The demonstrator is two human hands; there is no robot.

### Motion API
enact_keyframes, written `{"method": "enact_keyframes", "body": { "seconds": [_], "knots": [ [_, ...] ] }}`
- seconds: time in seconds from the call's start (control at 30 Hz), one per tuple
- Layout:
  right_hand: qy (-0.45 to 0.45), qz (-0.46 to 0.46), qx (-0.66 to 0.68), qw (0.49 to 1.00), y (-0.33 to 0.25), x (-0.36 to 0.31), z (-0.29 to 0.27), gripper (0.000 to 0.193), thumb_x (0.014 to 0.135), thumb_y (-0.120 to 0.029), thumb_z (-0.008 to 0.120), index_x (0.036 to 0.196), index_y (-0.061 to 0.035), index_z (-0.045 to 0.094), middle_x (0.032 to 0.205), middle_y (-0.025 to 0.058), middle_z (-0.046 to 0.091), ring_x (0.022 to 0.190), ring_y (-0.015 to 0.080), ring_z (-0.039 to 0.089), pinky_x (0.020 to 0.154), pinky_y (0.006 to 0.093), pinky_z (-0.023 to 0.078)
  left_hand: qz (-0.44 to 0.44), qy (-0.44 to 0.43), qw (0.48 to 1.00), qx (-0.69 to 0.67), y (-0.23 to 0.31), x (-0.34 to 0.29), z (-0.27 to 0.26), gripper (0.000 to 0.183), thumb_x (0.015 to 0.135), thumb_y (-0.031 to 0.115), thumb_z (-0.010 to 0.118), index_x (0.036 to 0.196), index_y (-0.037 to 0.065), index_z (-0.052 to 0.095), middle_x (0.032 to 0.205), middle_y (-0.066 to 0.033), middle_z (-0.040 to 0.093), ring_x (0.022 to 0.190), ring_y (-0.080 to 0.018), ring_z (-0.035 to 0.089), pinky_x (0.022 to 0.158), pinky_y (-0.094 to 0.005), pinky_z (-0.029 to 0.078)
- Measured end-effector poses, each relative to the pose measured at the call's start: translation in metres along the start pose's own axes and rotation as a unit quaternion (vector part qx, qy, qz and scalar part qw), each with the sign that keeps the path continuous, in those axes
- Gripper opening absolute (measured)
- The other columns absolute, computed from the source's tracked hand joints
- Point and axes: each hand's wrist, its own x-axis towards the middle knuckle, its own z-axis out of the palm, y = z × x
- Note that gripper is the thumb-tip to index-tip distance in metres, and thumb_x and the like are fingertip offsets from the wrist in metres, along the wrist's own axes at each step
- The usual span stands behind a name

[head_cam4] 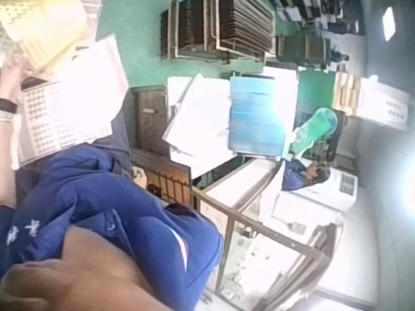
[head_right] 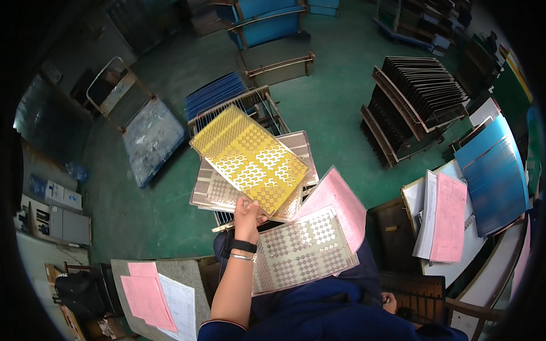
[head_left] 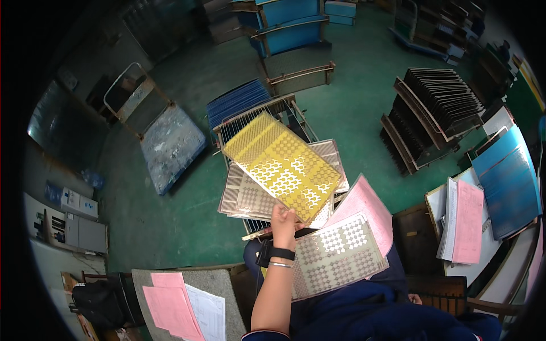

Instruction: Inspecting and sorting various patterned and colored metal sheets.

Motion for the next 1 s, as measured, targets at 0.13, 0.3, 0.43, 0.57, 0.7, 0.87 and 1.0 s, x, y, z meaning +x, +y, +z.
{"method": "enact_keyframes", "body": {
  "seconds": [0.13,0.3,0.43,0.57,0.7,0.87,1.0],
  "knots": [
    [0.048,-0.160,-0.244,0.955,-0.199,-0.053,0.161,0.016,0.096,-0.006,0.041,0.101,0.0014,0.054,0.083,0.0070,0.058,0.078,0.0108,0.054,0.071,0.0236,0.045,0.021,-0.080,0.996,0.017,0.034,-0.049,-0.004,0.020,0.093,0.006,0.051,0.112,0.007,0.043,0.098,-0.0082,0.063,0.076,-0.0108,0.062,0.049,-0.0203,0.050],
    [-0.025,-0.252,-0.217,0.943,-0.322,-0.041,0.257,0.016,0.097,-0.008,0.042,0.108,-0.0011,0.051,0.091,0.0084,0.059,0.081,0.0118,0.057,0.073,0.0249,0.047,0.028,-0.151,0.988,0.016,0.054,-0.100,-0.006,0.023,0.092,0.006,0.052,0.113,0.005,0.043,0.100,-0.0098,0.064,0.076,-0.0108,0.062,0.047,-0.0202,0.050],
    [-0.196,-0.277,-0.122,0.933,-0.391,-0.015,0.347,0.032,0.100,-0.021,0.040,0.123,0.0009,0.045,0.105,0.0138,0.060,0.088,0.0151,0.060,0.078,0.0271,0.049,0.028,-0.185,0.982,0.005,0.063,-0.128,-0.010,0.022,0.092,0.006,0.053,0.112,0.002,0.046,0.098,-0.0089,0.063,0.080,-0.0092,0.060,0.050,-0.0201,0.051],
    [-0.308,-0.154,0.011,0.939,-0.425,0.003,0.406,0.040,0.100,-0.022,0.042,0.130,0.0032,0.042,0.111,0.0144,0.060,0.096,0.0168,0.061,0.086,0.0285,0.047,0.026,-0.216,0.975,0.040,0.067,-0.143,-0.011,0.023,0.091,0.004,0.053,0.112,-0.001,0.046,0.100,-0.0101,0.063,0.081,-0.0101,0.060,0.051,-0.0212,0.052],
    [-0.398,-0.145,0.084,0.902,-0.431,0.004,0.431,0.043,0.098,-0.024,0.047,0.131,0.0037,0.044,0.119,0.0084,0.058,0.105,0.0116,0.055,0.090,0.0244,0.043,-0.002,-0.229,0.972,0.050,0.063,-0.155,-0.016,0.023,0.090,0.002,0.054,0.112,-0.001,0.047,0.104,-0.0150,0.063,0.083,-0.0141,0.062,0.052,-0.0244,0.055],
    [-0.367,-0.194,0.044,0.909,-0.431,-0.008,0.433,0.037,0.095,-0.021,0.053,0.123,0.0029,0.050,0.111,0.0064,0.061,0.097,0.0092,0.057,0.084,0.0230,0.045,-0.010,-0.245,0.968,0.050,0.058,-0.158,-0.023,0.022,0.091,0.003,0.054,0.111,-0.001,0.047,0.103,-0.0111,0.063,0.084,-0.0118,0.061,0.059,-0.0237,0.053],
    [-0.347,-0.210,0.028,0.914,-0.425,-0.003,0.428,0.037,0.095,-0.021,0.053,0.123,0.0023,0.051,0.111,0.0063,0.061,0.097,0.0095,0.057,0.084,0.0234,0.045,0.005,-0.238,0.969,0.073,0.059,-0.158,-0.023,0.015,0.092,0.005,0.055,0.106,0.001,0.051,0.100,-0.0052,0.062,0.089,-0.0069,0.056,0.076,-0.0213,0.045]
  ]
}}
